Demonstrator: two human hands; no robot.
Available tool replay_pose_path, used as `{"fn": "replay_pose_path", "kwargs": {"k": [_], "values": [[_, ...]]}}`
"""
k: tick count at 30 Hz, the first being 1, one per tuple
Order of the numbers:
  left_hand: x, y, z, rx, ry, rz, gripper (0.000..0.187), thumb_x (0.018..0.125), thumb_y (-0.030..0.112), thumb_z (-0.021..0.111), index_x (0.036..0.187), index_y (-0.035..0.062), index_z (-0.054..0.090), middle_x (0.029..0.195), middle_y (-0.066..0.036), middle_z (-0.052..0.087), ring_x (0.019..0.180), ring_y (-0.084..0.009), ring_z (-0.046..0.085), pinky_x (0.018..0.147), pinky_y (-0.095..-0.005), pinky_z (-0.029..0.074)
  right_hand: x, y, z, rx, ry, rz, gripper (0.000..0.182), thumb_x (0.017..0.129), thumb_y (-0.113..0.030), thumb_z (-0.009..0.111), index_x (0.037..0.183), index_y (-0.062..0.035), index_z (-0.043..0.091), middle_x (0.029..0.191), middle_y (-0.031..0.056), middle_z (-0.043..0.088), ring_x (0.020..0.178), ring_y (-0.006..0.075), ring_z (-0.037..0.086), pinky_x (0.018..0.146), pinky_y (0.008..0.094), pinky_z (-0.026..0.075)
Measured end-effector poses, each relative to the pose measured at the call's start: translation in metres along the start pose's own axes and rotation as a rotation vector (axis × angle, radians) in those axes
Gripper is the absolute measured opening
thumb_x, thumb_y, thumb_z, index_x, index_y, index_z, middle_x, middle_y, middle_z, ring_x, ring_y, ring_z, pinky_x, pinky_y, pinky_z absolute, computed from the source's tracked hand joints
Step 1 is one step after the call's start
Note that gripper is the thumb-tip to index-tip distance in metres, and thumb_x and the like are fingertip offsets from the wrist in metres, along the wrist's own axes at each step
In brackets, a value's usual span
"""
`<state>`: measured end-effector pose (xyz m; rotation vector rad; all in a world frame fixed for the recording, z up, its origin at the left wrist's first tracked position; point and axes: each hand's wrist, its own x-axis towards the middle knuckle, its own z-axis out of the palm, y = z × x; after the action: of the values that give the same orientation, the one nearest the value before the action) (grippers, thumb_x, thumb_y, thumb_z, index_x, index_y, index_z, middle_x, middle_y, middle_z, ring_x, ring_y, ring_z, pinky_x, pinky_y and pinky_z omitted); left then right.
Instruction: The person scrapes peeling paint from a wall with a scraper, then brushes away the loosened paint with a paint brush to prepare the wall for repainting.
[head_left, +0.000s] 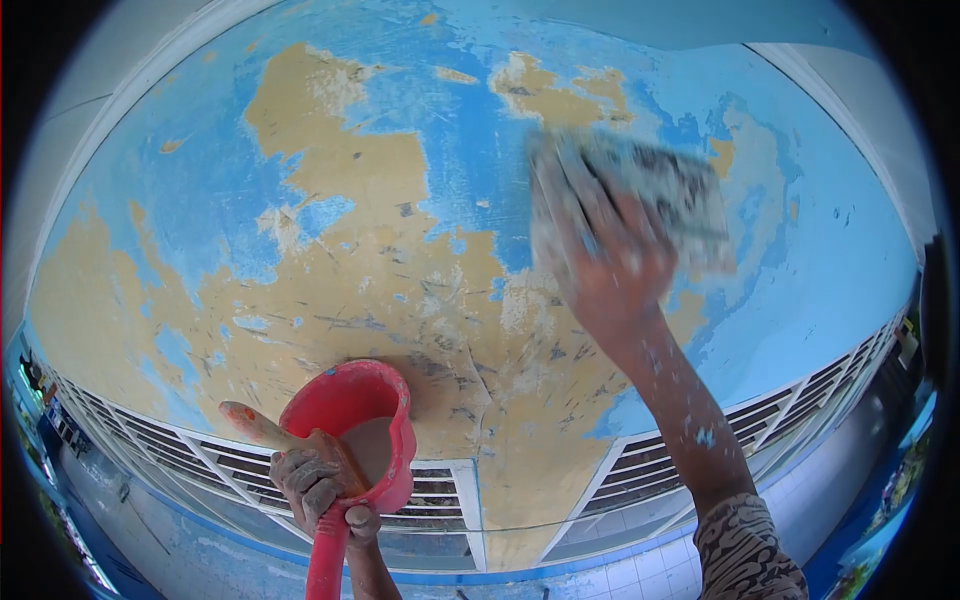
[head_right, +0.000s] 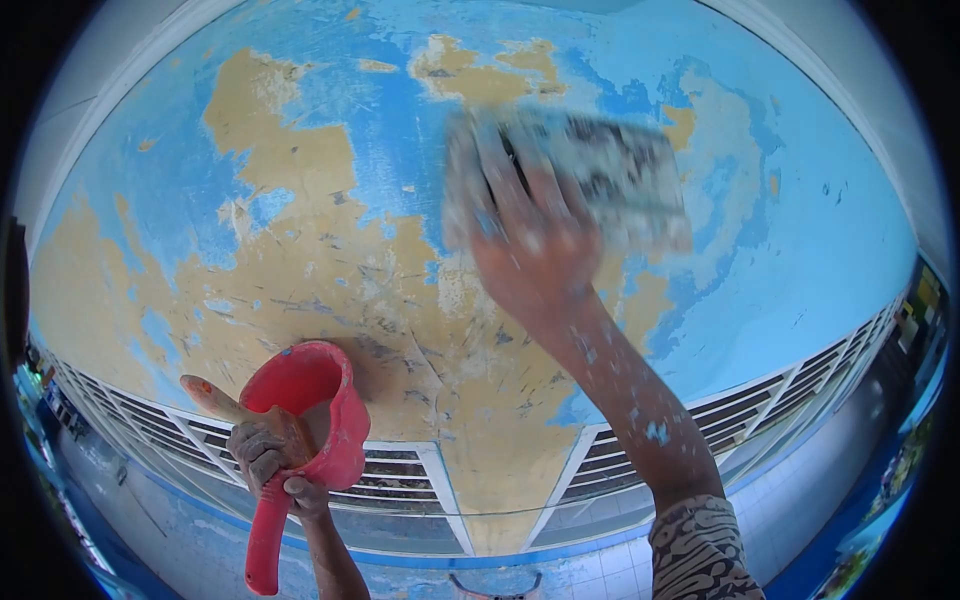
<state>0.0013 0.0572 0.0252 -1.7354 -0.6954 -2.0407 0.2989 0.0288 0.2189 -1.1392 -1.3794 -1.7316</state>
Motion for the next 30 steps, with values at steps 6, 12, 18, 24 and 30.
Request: {"fn": "replay_pose_path", "kwargs": {"k": [6,12,18,24,30], "values": [[0.005,0.005,-0.001,0.01,-0.006,-0.01,0.054,0.098,0.066,0.049,0.082,0.0141,0.05,0.085,-0.004,0.057,0.09,-0.0287,0.058,0.097,-0.056,0.042,-0.051,-0.013,-0.007,0.0,-0.016,-0.03,0.04,0.081,-0.014,0.067,0.121,-0.0086,0.072,0.12,0.0074,0.069,0.11,0.0249,0.067,0.082,0.0369,0.058],[0.006,0.001,0.002,-0.051,0.009,-0.037,0.053,0.098,0.065,0.05,0.085,0.0133,0.05,0.086,-0.005,0.057,0.092,-0.0291,0.058,0.096,-0.0562,0.041,0.004,0.015,0.01,-0.214,0.08,0.118,0.037,0.081,-0.016,0.068,0.117,-0.0112,0.075,0.121,0.0044,0.071,0.109,0.0248,0.067,0.085,0.0378,0.058],[0.007,0.006,-0.003,-0.023,-0.032,0.01,0.051,0.099,0.062,0.05,0.085,0.0137,0.05,0.087,-0.005,0.057,0.092,-0.0285,0.058,0.097,-0.0571,0.04,-0.048,0.021,0.002,-0.047,0.123,0.045,0.062,0.076,-0.018,0.076,0.137,-0.0215,0.064,0.121,0.007,0.071,0.107,0.0269,0.069,0.082,0.0399,0.058],[0.004,0.005,0.003,-0.04,-0.025,0.029,0.051,0.098,0.064,0.05,0.083,0.0151,0.051,0.088,-0.003,0.057,0.093,-0.0277,0.058,0.1,-0.0574,0.039,0.008,0.039,-0.001,-0.135,-0.057,0.153,0.065,0.073,-0.019,0.079,0.136,-0.0187,0.065,0.123,0.0066,0.071,0.112,0.0258,0.066,0.09,0.0436,0.055],[0.008,0.004,0.0,-0.054,-0.014,0.049,0.05,0.098,0.063,0.051,0.082,0.016,0.051,0.088,-0.002,0.058,0.093,-0.0279,0.058,0.1,-0.0565,0.04,-0.03,0.026,-0.015,-0.028,0.009,0.054,0.055,0.073,-0.014,0.075,0.128,-0.0127,0.07,0.117,0.0079,0.072,0.102,0.0279,0.07,0.083,0.0389,0.059]]}}
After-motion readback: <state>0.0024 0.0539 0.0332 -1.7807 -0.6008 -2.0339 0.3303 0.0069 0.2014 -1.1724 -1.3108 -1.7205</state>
